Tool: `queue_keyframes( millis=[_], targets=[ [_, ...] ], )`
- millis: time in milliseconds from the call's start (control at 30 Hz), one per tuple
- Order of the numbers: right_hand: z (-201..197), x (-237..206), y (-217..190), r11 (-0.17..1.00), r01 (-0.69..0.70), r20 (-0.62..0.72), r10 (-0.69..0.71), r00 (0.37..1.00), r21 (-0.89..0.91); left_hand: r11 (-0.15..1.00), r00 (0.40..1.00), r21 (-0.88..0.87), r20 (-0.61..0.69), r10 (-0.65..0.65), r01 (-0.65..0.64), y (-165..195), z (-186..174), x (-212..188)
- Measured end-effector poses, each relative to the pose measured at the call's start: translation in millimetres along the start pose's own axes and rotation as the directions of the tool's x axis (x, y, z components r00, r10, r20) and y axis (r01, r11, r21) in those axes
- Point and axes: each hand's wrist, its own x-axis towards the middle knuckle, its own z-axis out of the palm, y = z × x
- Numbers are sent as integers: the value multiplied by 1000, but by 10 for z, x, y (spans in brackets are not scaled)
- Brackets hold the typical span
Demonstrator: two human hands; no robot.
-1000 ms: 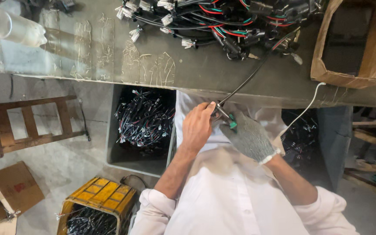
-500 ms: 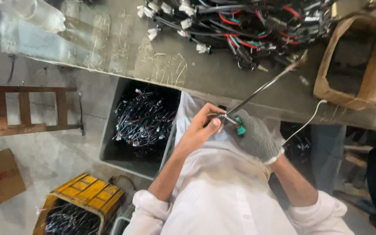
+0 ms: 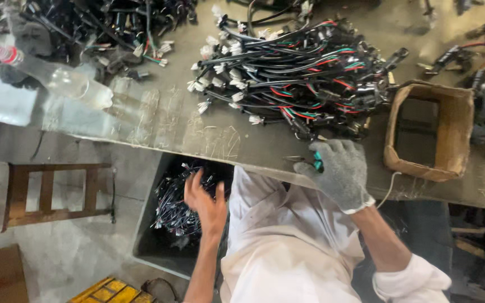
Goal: The person repeatedly picks up wire harnesses from a table, uses pliers to crimp a connector onto the wire end, and places the finished harness into a bin below. The process is repeated for multiple harnesses throughout the clip.
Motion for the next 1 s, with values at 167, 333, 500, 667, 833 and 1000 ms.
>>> queue_keyframes(
  millis=[167,333,500,667,833,1000],
  targets=[
    [16,-42,15,1000,-16,-20,16,1000,-7,855,866,-140,-87,493,-500,1003,382,1093],
    [-26,-71,38,998,-51,-26,52,998,21,758,755,-16,83,651,-652,1983,795,1899],
    [-157,-59,-17,994,-50,-85,59,995,101,680,698,-166,-95,710,-714,2338,539,2036],
    [-423,-73,17,938,-138,-224,216,950,318,738,765,-202,-214,608,-643,2235,147,2000],
    [-551,105,13,952,-90,-219,158,963,293,763,793,-223,-112,599,-607,2046,37,2051],
    [-661,667,10,998,-2,-236,-15,972,-71,738,838,-419,-115,534,-528,2039,-126,1842]
  ],
)
